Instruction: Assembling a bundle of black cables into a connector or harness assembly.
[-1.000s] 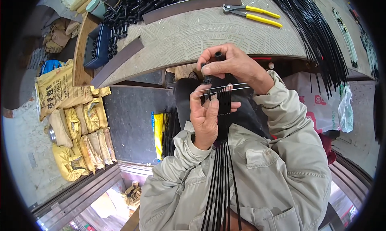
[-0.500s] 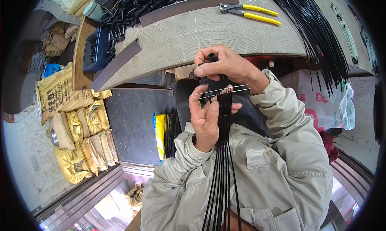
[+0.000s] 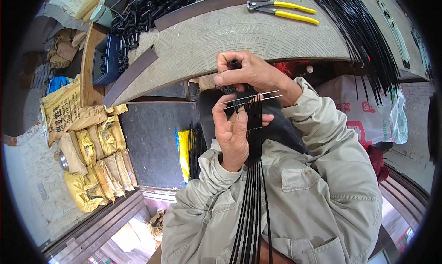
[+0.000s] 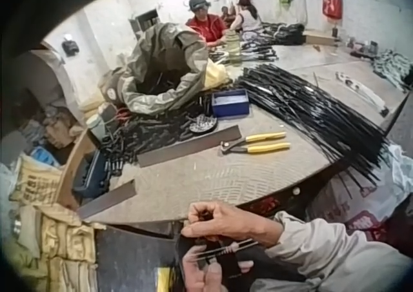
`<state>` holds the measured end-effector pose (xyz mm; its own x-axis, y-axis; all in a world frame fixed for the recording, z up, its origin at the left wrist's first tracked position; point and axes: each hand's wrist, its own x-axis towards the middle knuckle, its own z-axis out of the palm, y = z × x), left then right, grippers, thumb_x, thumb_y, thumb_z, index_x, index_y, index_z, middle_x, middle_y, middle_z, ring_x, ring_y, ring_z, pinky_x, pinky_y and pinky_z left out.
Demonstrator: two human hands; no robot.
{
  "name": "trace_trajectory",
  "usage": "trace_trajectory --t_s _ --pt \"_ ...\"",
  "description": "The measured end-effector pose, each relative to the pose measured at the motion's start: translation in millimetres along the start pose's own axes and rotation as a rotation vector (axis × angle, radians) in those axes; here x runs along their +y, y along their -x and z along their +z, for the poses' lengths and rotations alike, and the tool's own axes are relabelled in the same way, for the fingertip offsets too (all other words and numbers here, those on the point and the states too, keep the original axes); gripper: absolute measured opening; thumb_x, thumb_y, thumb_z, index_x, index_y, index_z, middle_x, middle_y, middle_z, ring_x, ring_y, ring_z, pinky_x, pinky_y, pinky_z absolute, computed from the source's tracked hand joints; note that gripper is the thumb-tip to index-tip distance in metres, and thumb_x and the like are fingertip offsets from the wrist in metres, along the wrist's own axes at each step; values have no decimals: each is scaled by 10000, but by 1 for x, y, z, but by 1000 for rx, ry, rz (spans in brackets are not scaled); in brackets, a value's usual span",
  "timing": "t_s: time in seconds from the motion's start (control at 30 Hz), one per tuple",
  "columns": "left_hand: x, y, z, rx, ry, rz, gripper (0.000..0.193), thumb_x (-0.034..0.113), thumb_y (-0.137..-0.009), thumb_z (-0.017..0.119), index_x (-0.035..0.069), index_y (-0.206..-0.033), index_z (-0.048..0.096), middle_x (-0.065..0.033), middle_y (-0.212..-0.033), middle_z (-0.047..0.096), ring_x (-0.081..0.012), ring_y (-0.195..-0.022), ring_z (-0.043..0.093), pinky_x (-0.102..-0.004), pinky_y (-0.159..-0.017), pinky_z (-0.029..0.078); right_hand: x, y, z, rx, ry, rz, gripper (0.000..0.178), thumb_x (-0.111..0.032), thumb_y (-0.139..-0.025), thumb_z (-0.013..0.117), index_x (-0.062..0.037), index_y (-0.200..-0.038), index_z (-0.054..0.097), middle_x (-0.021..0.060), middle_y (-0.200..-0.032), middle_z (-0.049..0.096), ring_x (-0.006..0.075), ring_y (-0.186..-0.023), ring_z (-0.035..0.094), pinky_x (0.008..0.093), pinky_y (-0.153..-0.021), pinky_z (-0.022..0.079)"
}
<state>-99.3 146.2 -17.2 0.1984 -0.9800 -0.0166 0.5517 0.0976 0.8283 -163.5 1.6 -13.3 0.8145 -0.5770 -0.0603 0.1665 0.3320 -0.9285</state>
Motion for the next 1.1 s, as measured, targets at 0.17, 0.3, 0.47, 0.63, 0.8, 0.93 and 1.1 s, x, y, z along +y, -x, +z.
trace_trajectory --t_s 0.17,0.3,0.47,0.63,0.8,0.93,1.1 --pt "-1 -3 -1 47 -16 -20 300 147 -943 410 33 -1158 235 -256 -1089 537 -282 -801 640 -329 -700 539 -7 4 6 -2 122 -22 256 -180 -731 683 -97 -655 453 -71 -601 432 7 -509 391 171 -450 310" --pt "0 -9 -2 63 -12 -36 256 149 -943 411 18 -1094 251 -249 -1049 554 -275 -788 642 -323 -685 542 -4 2 6 -18 125 -89 267 -151 -718 696 -82 -648 448 -67 -591 431 4 -523 397 177 -456 315" --pt "0 -10 -4 69 -19 -29 256 151 -941 416 8 -1077 252 -240 -1019 564 -273 -779 644 -318 -679 543 -16 6 9 -16 155 35 271 -141 -717 699 -77 -640 447 -54 -596 443 12 -546 425 189 -477 331" --pt "-2 -8 -4 84 -24 -20 287 149 -939 421 3 -1109 242 -225 -1009 569 -271 -780 645 -317 -684 543 -5 4 6 -28 142 3 253 -143 -721 692 -72 -644 462 -40 -606 474 20 -553 443 187 -492 347" --pt "7 -5 -4 102 -2 -5 305 143 -937 426 9 -1153 258 -197 -991 570 -263 -790 644 -322 -690 542 -20 9 13 -10 194 -26 227 -222 -801 632 -46 -706 524 -19 -630 502 39 -546 433 196 -536 375" --pt "7 -6 -4 182 18 33 271 135 -935 431 27 -1147 301 -165 -997 556 -239 -807 634 -310 -701 533 22 31 3 324 -84 -353 611 -542 -897 369 22 -1025 567 13 -773 517 47 -610 409 191 -521 325" --pt "9 -5 -8 174 27 69 268 103 -924 447 35 -1147 313 -142 -1002 551 -185 -822 594 -300 -710 512 29 56 44 493 -125 -244 389 -300 -866 574 35 -1062 596 -31 -686 405 53 -557 407 188 -453 325"
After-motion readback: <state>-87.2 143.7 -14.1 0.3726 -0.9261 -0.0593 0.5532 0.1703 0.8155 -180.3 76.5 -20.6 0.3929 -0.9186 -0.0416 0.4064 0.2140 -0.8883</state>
